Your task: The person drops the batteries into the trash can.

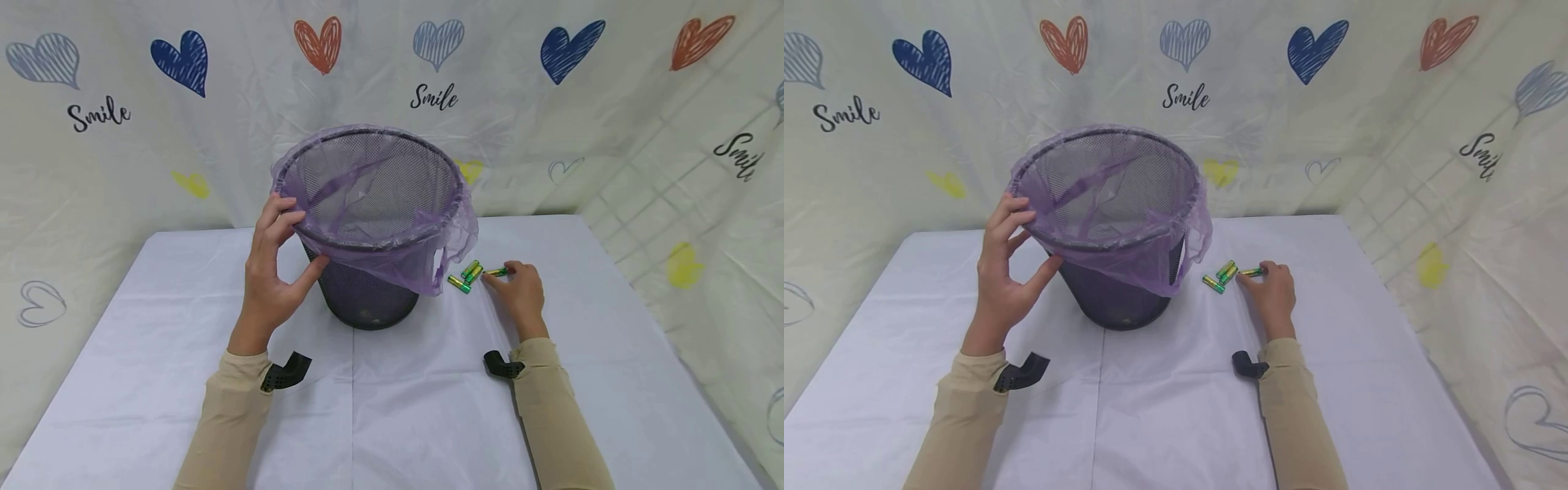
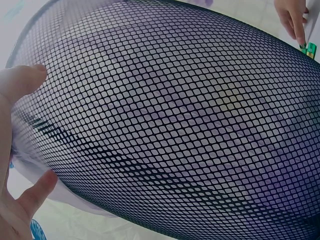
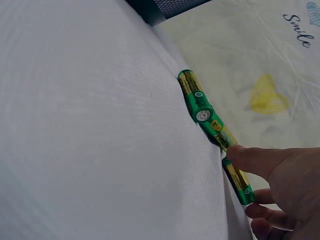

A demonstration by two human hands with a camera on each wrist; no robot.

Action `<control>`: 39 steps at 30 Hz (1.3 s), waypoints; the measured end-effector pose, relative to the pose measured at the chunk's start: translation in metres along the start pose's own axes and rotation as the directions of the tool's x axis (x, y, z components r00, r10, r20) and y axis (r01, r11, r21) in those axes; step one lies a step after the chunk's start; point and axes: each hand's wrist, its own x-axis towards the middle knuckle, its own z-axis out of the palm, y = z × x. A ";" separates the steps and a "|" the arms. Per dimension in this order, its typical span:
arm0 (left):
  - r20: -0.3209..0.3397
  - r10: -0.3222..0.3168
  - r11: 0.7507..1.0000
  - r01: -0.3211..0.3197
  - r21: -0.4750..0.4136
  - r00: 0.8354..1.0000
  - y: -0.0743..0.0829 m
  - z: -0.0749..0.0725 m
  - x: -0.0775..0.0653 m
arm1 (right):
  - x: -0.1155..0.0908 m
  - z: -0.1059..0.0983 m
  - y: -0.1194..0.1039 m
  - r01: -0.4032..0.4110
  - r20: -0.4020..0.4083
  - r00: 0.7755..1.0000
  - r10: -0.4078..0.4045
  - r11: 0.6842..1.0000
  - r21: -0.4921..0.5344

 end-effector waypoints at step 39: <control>-0.007 0.011 1.000 -0.012 -0.020 1.000 -0.002 0.000 -0.001 | -0.004 -0.004 -0.006 0.005 -0.019 1.000 -0.004 0.999 0.031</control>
